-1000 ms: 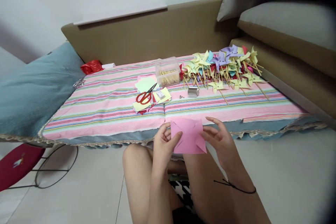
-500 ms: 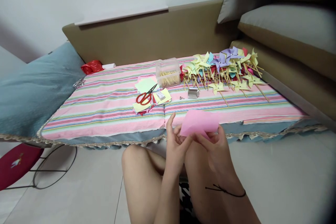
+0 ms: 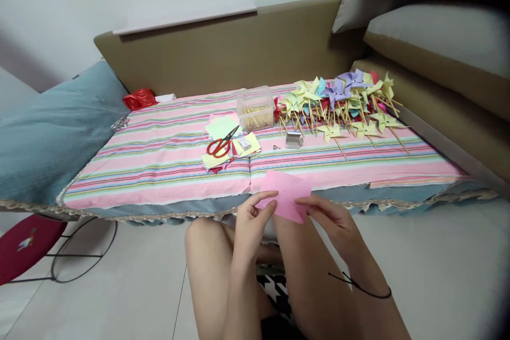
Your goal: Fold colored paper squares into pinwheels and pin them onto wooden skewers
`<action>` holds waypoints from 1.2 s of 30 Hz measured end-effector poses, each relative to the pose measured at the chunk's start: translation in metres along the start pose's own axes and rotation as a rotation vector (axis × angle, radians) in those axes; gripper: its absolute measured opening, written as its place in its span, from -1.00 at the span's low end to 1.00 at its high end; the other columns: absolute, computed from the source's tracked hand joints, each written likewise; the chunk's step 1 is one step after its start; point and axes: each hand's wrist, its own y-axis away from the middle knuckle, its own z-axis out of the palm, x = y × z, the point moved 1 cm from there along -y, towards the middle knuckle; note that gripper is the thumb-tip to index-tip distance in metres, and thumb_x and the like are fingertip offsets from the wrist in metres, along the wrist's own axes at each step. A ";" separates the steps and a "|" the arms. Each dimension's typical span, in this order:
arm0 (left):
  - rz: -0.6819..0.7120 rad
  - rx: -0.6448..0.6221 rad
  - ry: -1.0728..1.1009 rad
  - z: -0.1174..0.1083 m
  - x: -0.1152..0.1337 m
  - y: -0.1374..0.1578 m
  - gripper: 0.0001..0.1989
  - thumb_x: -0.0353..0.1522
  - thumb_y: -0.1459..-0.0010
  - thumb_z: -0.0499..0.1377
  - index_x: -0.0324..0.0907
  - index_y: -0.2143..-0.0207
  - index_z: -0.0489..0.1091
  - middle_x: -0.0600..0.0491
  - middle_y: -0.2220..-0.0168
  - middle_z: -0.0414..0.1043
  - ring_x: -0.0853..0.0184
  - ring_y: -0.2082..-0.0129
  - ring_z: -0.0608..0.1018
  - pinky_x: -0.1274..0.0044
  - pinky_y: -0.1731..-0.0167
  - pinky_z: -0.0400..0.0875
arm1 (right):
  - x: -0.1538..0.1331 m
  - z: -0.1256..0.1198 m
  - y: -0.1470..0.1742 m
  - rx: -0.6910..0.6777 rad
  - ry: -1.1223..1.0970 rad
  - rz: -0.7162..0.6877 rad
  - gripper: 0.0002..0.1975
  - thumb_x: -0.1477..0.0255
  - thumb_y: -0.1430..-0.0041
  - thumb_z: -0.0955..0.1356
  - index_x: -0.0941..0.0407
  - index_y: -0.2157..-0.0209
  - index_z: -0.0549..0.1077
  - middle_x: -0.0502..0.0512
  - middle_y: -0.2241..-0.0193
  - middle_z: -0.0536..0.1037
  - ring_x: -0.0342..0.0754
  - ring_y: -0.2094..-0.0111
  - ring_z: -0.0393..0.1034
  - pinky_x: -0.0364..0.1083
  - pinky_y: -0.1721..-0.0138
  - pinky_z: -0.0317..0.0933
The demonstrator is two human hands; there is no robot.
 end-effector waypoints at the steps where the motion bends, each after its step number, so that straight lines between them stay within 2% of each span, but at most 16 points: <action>1: -0.011 -0.003 0.003 0.000 0.000 0.000 -0.77 -0.29 -0.02 0.27 -0.16 0.24 0.55 0.04 0.37 0.51 0.47 0.53 0.39 0.62 0.52 0.25 | 0.000 -0.001 0.001 -0.003 0.035 0.000 -0.79 0.39 -0.20 0.29 -0.05 0.28 0.58 0.01 0.23 0.59 0.00 0.16 0.43 -0.02 0.09 0.27; 5: -0.037 0.004 0.045 0.001 0.003 0.002 -0.77 -0.31 0.04 0.31 -0.18 0.27 0.56 0.05 0.44 0.51 0.47 0.55 0.40 0.63 0.53 0.25 | -0.005 0.002 0.002 -0.048 0.064 -0.037 -0.76 0.41 -0.19 0.27 -0.06 0.29 0.60 0.00 0.30 0.60 -0.01 0.23 0.45 -0.04 0.15 0.28; 11: -0.090 -0.008 0.150 0.002 0.006 0.003 -0.74 -0.34 0.10 0.35 -0.23 0.30 0.56 -0.01 0.38 0.55 0.42 0.49 0.48 0.59 0.44 0.35 | -0.012 0.008 0.002 -0.048 0.018 -0.004 -0.81 0.38 -0.12 0.33 -0.02 0.29 0.60 0.05 0.27 0.61 0.03 0.20 0.47 0.00 0.14 0.32; 17: -0.097 -0.015 0.154 0.005 0.007 0.005 -0.75 -0.35 0.12 0.35 -0.23 0.32 0.56 0.01 0.40 0.55 0.42 0.50 0.49 0.59 0.45 0.35 | -0.009 0.012 0.001 -0.043 -0.057 -0.038 -0.87 0.41 -0.02 0.40 -0.03 0.37 0.61 0.06 0.35 0.62 0.01 0.28 0.48 -0.01 0.20 0.36; 20: -0.086 -0.020 0.192 0.008 0.009 0.006 -0.77 -0.37 0.15 0.37 -0.22 0.35 0.56 0.00 0.38 0.55 0.38 0.42 0.52 0.58 0.39 0.38 | -0.007 0.013 0.001 -0.017 -0.067 -0.034 -0.90 0.37 -0.03 0.41 -0.01 0.39 0.61 0.06 0.40 0.62 -0.01 0.35 0.48 -0.04 0.31 0.36; 23: -0.054 -0.009 0.204 0.011 0.011 0.006 -0.80 -0.38 0.15 0.36 -0.21 0.37 0.55 -0.01 0.36 0.54 0.35 0.36 0.53 0.57 0.36 0.39 | -0.004 0.014 0.001 0.001 -0.094 -0.040 -0.91 0.36 -0.02 0.42 -0.01 0.40 0.61 0.07 0.41 0.63 0.00 0.36 0.49 -0.04 0.31 0.35; 29: -0.014 0.045 0.013 0.010 0.010 0.007 -0.80 -0.36 0.15 0.36 -0.20 0.38 0.52 0.08 0.45 0.46 0.54 0.64 0.29 0.64 0.65 0.13 | 0.003 0.007 0.001 -0.057 0.028 -0.087 -0.92 0.42 0.01 0.44 -0.02 0.41 0.61 0.06 0.42 0.63 0.01 0.35 0.49 -0.01 0.28 0.36; 32: -0.006 0.051 -0.039 0.009 0.011 0.008 -0.81 -0.36 0.15 0.35 -0.19 0.40 0.51 0.12 0.51 0.41 0.56 0.67 0.20 0.63 0.67 0.03 | 0.004 0.002 0.001 -0.098 0.107 -0.104 -0.91 0.42 0.01 0.43 -0.03 0.41 0.61 0.05 0.42 0.63 0.03 0.33 0.49 0.02 0.24 0.36; 36: 0.039 0.054 -0.098 0.009 0.013 0.009 -0.85 -0.36 0.15 0.33 -0.17 0.43 0.51 0.11 0.44 0.45 0.56 0.67 0.19 0.62 0.65 0.04 | 0.002 0.003 0.000 -0.142 0.105 -0.085 -0.95 0.39 0.02 0.45 -0.03 0.44 0.61 0.04 0.45 0.64 0.03 0.37 0.50 0.03 0.27 0.35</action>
